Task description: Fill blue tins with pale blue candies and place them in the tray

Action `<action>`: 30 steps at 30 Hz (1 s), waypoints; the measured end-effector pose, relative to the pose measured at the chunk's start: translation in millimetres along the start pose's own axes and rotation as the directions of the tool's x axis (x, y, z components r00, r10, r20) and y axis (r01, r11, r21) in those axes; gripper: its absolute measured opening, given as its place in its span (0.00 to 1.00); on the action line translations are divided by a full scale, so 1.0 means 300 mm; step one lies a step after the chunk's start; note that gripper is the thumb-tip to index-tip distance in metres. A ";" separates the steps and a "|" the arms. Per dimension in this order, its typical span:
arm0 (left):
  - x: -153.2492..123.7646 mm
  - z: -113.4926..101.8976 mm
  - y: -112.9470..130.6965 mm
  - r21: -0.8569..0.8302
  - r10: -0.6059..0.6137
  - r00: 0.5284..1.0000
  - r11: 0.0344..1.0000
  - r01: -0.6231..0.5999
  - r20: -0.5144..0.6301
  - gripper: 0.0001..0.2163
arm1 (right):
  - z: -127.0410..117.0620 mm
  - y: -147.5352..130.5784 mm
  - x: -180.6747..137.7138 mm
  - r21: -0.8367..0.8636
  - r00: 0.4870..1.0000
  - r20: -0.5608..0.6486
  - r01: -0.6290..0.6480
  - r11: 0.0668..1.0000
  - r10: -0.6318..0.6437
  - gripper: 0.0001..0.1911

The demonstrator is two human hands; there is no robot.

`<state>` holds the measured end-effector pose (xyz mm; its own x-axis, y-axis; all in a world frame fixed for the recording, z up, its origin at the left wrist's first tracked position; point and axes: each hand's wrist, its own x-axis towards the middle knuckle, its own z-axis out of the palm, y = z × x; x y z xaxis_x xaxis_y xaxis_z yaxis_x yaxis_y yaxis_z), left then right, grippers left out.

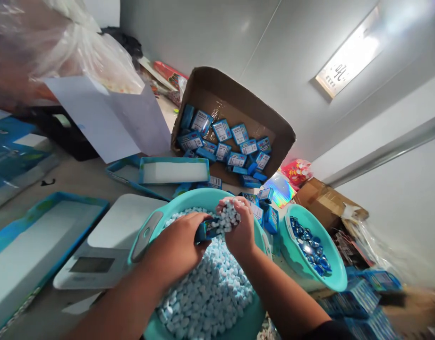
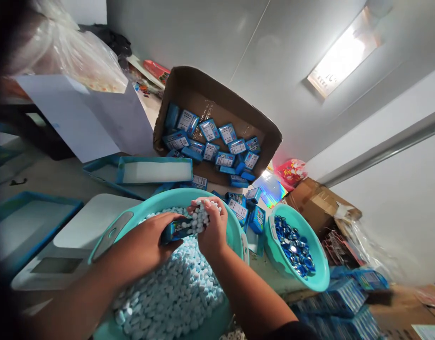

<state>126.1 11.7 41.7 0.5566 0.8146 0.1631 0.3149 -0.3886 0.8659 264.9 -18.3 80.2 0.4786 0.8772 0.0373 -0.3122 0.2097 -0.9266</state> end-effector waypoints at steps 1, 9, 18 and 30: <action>0.000 0.000 0.000 0.003 0.001 1.000 1.000 -0.001 -0.001 0.21 | -0.001 0.002 -0.001 0.019 1.000 0.013 0.009 1.000 -0.009 0.08; 0.006 -0.018 0.018 0.002 -0.003 1.000 1.000 0.003 0.020 0.18 | -0.004 -0.010 -0.008 0.082 1.000 0.022 -0.003 0.997 0.002 0.09; 0.001 -0.033 0.047 0.030 0.035 0.992 0.999 -0.039 0.121 0.19 | -0.001 -0.006 -0.004 0.124 1.000 -0.010 0.004 0.992 -0.002 0.20; -0.011 -0.024 0.085 0.083 0.035 0.994 0.996 -0.044 0.100 0.16 | -0.019 -0.009 -0.015 0.172 0.990 0.053 0.123 0.977 -0.134 0.21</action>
<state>126.7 2.2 66.6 0.6417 0.7531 0.1455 0.3529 -0.4583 0.8158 268.3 -25.4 80.4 0.4722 0.8627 0.1807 -0.3874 0.3873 -0.8366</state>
